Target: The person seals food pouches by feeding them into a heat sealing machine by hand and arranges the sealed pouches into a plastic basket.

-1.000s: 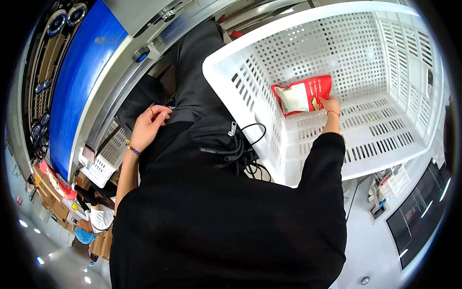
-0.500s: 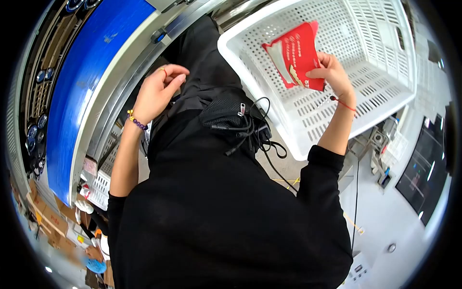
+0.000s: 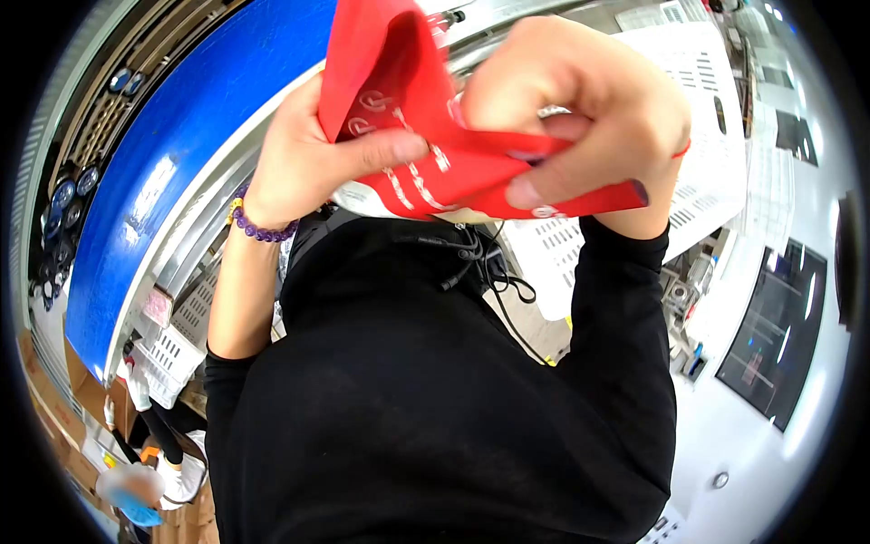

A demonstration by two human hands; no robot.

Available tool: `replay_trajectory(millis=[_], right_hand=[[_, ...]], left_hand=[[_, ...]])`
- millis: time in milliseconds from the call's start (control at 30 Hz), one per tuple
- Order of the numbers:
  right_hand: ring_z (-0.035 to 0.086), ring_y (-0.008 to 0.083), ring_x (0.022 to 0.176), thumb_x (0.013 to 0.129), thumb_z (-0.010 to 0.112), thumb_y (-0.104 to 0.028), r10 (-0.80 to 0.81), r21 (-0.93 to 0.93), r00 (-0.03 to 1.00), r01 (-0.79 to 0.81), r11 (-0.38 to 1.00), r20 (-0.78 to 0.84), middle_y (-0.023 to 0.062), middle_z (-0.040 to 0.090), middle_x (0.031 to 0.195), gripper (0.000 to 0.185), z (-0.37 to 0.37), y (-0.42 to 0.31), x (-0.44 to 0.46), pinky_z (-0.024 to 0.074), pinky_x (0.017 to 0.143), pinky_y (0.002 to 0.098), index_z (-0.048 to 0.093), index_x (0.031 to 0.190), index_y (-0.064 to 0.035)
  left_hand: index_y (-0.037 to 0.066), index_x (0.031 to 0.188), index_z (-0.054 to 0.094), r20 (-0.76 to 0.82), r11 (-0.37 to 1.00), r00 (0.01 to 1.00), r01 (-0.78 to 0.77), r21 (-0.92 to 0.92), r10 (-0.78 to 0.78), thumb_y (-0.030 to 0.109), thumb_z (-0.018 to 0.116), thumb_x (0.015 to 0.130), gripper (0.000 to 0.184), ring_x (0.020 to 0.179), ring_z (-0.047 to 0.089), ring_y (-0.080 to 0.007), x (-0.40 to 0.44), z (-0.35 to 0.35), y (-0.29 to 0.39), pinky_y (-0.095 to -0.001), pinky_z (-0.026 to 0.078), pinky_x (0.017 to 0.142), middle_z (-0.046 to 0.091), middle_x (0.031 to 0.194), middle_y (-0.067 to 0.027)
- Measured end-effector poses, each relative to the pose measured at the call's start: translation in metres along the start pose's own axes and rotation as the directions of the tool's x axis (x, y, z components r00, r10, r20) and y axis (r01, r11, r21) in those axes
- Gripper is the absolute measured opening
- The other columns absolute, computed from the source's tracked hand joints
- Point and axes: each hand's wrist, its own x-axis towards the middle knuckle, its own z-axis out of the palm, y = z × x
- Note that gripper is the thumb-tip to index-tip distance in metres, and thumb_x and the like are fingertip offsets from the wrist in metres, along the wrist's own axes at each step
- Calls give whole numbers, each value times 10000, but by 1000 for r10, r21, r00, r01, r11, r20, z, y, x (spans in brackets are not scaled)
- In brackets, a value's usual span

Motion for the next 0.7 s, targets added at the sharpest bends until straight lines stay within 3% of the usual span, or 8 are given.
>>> replay_trajectory(millis=[67,100,133,167,233,300,400,700], right_hand=[[562,112,690,825,692,-90,110,583,991,-134,801,78,73,597,692,201,-15,-16,16,441,637,288,523,731,-36],[565,139,748,844,654,-64,133,675,960,72,735,-247,98,603,785,148,4,1,10,454,696,282,508,849,-40],[621,173,806,872,664,-327,-299,425,915,393,815,-272,94,629,885,361,-21,44,22,515,714,270,600,919,25],[598,212,998,680,440,-907,-181,308,863,353,883,-472,149,564,1140,981,-25,65,13,560,815,331,480,1125,-34],[489,298,1272,626,710,-764,113,370,758,179,912,-643,165,482,1384,1184,-7,83,0,455,1024,420,306,1447,-11],[590,171,1077,698,853,-78,78,211,653,127,969,-753,95,626,1191,679,17,100,11,497,902,324,522,1287,-6],[625,132,916,879,711,-93,213,342,502,180,923,-838,75,684,1018,243,13,124,10,504,838,293,649,1076,34],[521,240,1223,964,560,-357,104,574,756,391,719,-646,98,542,1328,519,-53,182,30,437,1041,412,449,1327,-4]], left_hand=[[-29,1114,632,-181,999,983,-27,-27,22,40,736,836,305,838,668,-125,-7,-2,4,-256,541,775,714,973,-78],[-30,1090,648,-302,998,953,-49,-28,38,51,725,851,264,831,665,-117,-7,0,1,-249,537,764,715,961,-78],[-30,1066,663,-425,997,903,-77,-24,59,62,713,866,226,824,662,-109,-7,1,0,-242,532,753,717,950,-79],[-21,1057,672,-512,996,858,-80,-50,43,96,697,889,207,831,658,-98,-7,1,0,-236,529,738,716,950,-70],[-10,1067,673,-597,993,802,-85,-82,20,139,681,911,215,821,637,-77,-2,0,0,-234,518,738,707,921,-44],[-17,1062,668,-598,999,800,-45,17,46,178,683,916,245,826,619,-70,4,-4,-2,-230,511,738,695,931,-29],[-16,1036,668,-625,999,780,35,16,-17,207,682,913,255,828,622,-66,21,-17,2,-213,504,729,698,911,-35],[-31,1081,654,-659,996,746,-62,69,92,295,563,983,352,799,638,-68,68,-73,-39,-220,502,722,713,904,-53]])
